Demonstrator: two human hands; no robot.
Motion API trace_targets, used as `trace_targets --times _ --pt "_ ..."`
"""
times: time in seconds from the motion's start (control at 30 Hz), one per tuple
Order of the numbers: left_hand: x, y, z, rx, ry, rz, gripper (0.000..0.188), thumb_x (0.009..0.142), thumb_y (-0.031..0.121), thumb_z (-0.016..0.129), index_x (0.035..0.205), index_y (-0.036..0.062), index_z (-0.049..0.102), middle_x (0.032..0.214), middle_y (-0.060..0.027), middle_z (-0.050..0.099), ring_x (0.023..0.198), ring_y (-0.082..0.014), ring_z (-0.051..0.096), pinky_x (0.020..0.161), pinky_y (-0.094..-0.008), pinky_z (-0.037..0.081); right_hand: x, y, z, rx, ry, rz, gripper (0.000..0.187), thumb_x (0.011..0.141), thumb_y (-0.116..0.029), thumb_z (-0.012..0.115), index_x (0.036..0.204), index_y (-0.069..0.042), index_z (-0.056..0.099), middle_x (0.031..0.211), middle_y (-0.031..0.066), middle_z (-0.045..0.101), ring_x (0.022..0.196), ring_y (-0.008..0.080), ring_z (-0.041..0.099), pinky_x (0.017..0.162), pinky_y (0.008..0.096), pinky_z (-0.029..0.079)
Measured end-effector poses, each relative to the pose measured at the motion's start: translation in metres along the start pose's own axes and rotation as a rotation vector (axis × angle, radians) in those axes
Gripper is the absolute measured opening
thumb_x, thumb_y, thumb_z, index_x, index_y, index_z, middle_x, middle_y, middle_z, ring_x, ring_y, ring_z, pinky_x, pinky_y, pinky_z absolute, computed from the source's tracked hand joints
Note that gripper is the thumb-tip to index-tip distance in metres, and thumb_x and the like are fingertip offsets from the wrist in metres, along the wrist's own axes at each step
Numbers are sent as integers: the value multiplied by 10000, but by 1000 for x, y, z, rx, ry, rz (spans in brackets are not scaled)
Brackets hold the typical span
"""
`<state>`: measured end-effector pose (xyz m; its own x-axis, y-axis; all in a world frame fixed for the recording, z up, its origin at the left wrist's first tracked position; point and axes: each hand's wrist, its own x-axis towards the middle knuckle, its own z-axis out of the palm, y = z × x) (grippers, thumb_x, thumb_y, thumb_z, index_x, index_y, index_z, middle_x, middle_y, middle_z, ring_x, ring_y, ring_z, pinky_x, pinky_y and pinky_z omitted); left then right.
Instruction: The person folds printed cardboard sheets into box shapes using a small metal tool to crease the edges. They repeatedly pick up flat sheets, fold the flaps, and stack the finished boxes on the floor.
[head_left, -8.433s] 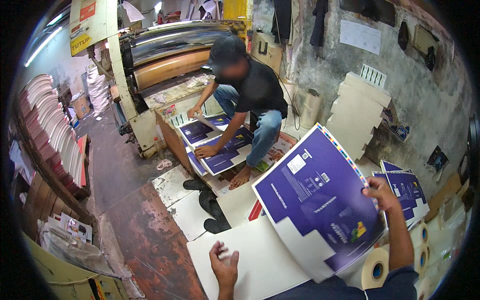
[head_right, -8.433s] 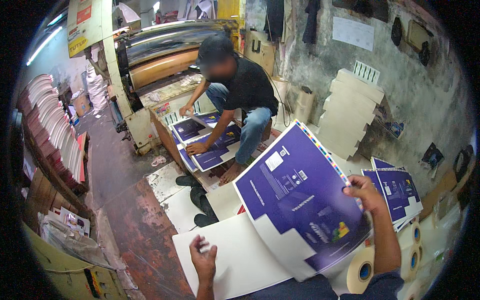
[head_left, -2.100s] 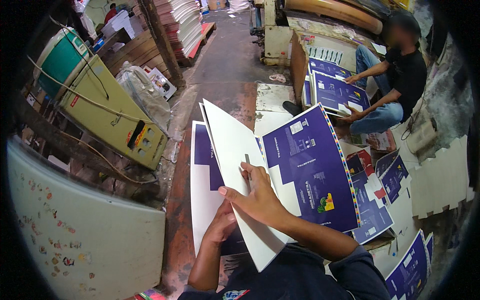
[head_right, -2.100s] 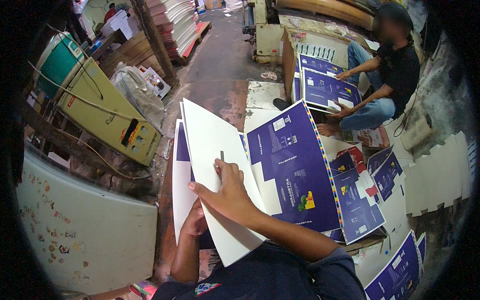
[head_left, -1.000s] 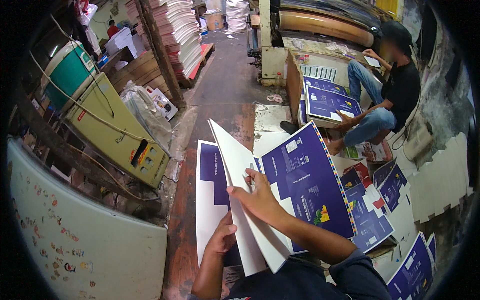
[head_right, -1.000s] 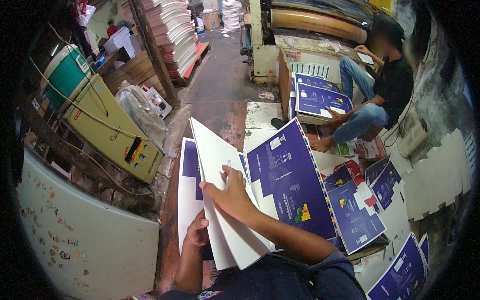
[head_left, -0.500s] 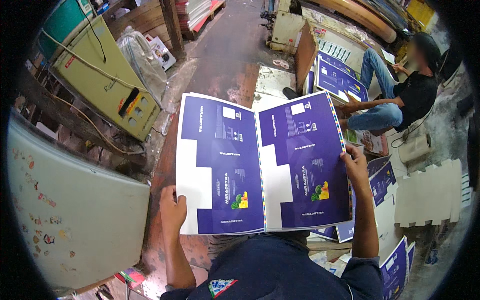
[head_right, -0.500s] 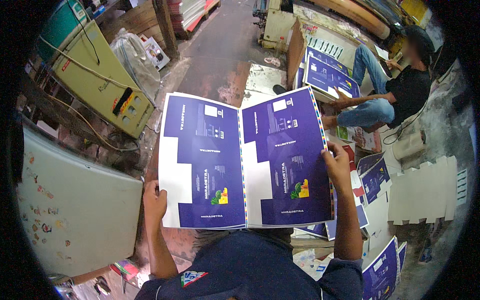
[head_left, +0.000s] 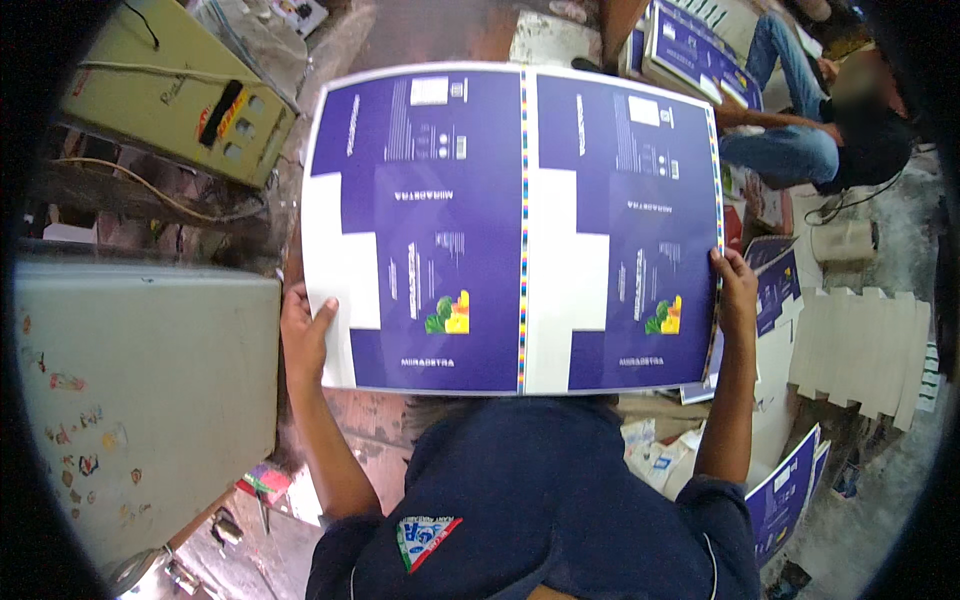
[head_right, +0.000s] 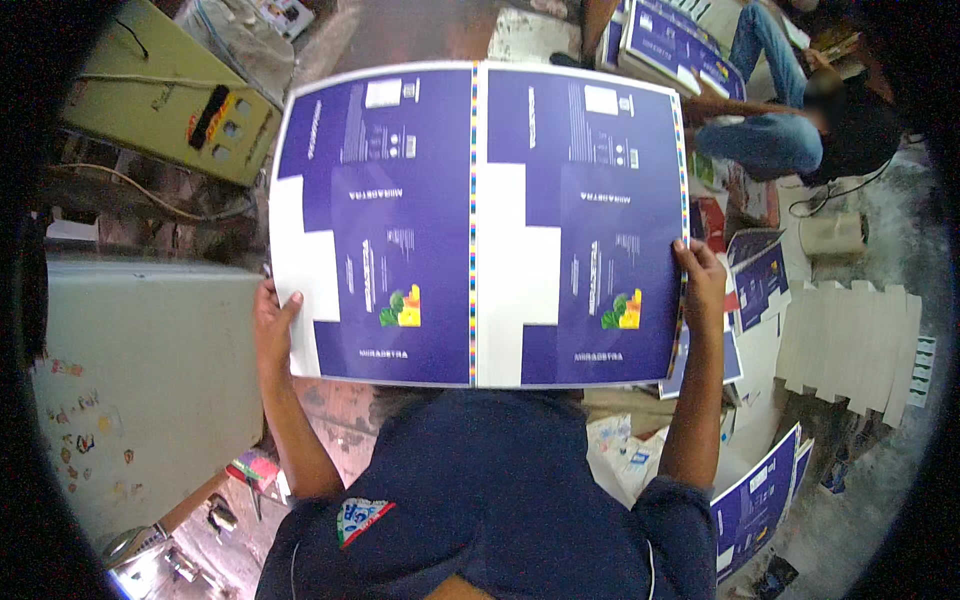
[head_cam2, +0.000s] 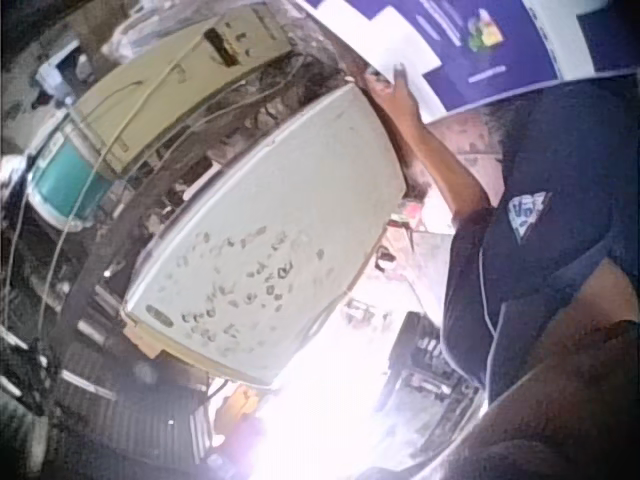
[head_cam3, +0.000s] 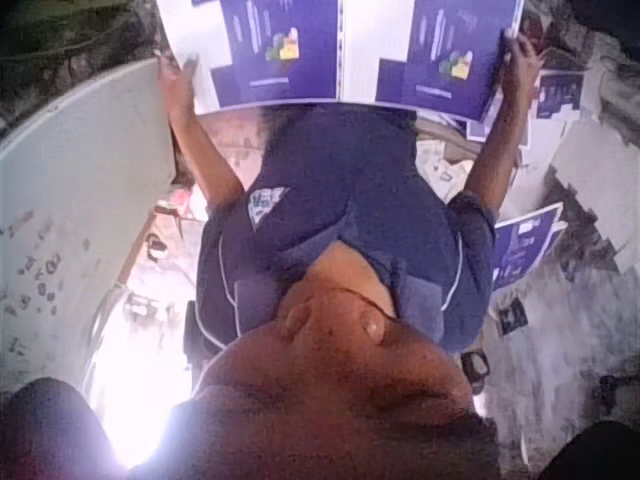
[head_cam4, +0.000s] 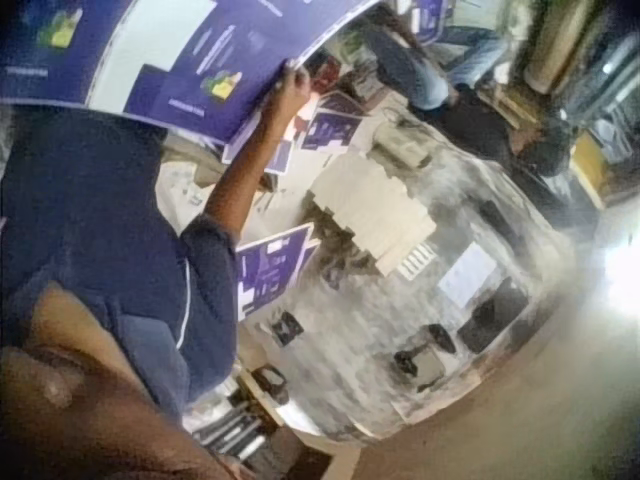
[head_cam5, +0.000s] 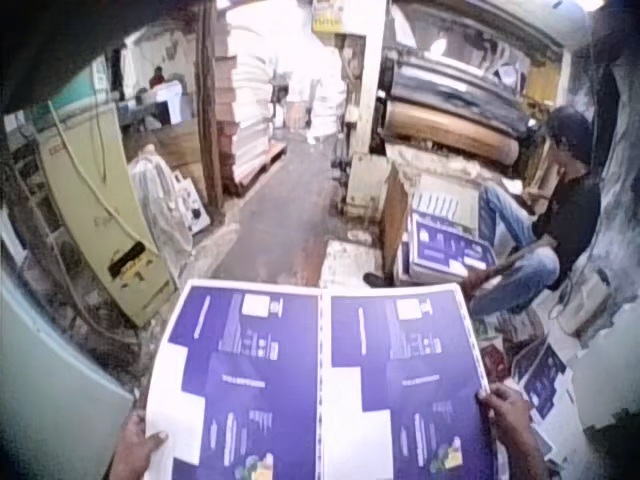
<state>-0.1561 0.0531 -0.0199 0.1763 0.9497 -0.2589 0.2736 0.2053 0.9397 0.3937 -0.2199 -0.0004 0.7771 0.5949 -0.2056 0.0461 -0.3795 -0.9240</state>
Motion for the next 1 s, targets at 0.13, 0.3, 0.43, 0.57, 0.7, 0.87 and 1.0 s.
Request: trace_targets --times 0.13,0.3,0.43,0.57,0.7,0.87,1.0 --pt "5 3 4 14 -1 37 389 880 125 697 1179 -19 493 1008 -120 648 912 -151 607 836 -292 486 1 17 11 40 -2 64 283 920 -268 694 1031 -8 679 925 9 659 857 89 569 815 229 414" --pt "7 12 1 401 109 254 399 878 165 703 1174 -25 513 1038 -115 644 949 -171 602 863 -311 478 -3 28 14 129 17 194 336 893 -303 726 1073 -24 675 941 9 660 800 63 582 615 216 462" --pt "3 40 10 445 119 238 396 893 185 685 1185 -30 525 1055 -121 651 958 -175 609 863 -306 473 -11 24 22 159 34 142 360 878 -295 744 1086 -10 673 961 25 667 836 90 594 730 225 463" --pt "25 53 7 264 -115 210 432 917 176 652 1243 -53 486 1090 -160 658 987 -174 626 831 -300 490 -15 35 25 112 23 118 375 870 -279 753 1085 15 665 962 43 674 871 118 603 841 241 438" --pt "61 65 7 137 -235 112 472 909 201 676 1267 -43 489 1068 -154 668 916 -153 644 779 -274 514 -21 31 25 221 19 202 324 871 -245 757 1039 9 648 915 47 671 804 106 611 756 238 482" --pt "105 85 -3 -163 -423 79 818 898 539 626 1445 -22 390 1306 -168 581 1071 -202 627 825 -302 536 -30 46 23 439 141 239 244 889 -217 737 984 -15 637 868 43 664 711 107 617 657 243 521" --pt "71 62 1 -1065 -586 -88 1039 813 776 526 1476 1 328 1468 -197 425 1231 -327 534 990 -457 472 -53 32 16 288 202 234 198 918 -220 696 947 -32 641 857 29 662 703 99 609 642 225 488"
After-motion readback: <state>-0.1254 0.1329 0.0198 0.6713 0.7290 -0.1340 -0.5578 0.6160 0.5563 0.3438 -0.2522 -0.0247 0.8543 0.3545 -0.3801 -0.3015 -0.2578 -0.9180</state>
